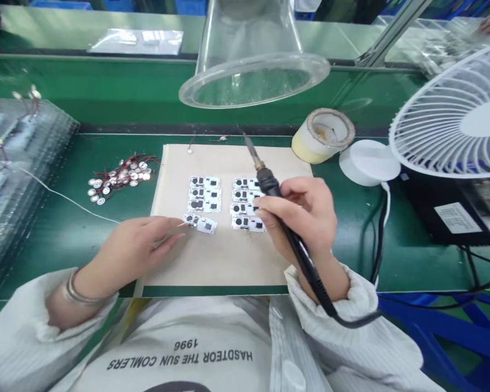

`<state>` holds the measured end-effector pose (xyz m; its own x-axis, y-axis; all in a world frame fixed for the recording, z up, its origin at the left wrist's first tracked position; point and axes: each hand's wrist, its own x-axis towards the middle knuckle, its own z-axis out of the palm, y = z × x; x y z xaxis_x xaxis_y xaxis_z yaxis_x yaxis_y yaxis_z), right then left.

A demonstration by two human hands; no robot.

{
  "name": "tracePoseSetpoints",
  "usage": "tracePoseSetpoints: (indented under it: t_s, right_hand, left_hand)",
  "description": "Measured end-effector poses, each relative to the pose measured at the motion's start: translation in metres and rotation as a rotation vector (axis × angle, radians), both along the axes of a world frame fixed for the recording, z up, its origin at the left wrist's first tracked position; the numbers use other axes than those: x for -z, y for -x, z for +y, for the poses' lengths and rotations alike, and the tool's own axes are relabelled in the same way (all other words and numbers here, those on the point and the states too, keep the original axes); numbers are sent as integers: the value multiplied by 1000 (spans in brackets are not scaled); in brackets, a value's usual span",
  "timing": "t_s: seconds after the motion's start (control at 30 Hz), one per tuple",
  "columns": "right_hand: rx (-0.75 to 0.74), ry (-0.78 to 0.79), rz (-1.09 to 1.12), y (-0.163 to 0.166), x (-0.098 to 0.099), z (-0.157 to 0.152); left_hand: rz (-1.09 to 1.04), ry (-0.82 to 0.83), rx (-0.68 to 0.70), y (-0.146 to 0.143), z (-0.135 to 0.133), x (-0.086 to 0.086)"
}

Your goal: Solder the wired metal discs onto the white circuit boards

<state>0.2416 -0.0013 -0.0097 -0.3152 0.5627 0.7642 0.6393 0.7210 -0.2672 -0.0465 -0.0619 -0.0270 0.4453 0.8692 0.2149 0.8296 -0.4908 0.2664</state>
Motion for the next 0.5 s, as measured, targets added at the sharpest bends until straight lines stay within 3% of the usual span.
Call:
tracePoseSetpoints:
  t_s: [0.1, 0.23, 0.37, 0.5]
  right_hand:
    - [107, -16, 101, -11, 6, -3]
    - [145, -6, 131, -21, 12, -3]
    - [98, 20, 148, -27, 13, -2]
    - [-35, 120, 119, -38, 7, -8]
  left_hand:
    - [144, 75, 12, -8, 19, 0]
    - [215, 160, -35, -17, 27, -1]
    - [232, 150, -82, -20, 23, -1]
    - [105, 51, -65, -19, 19, -6]
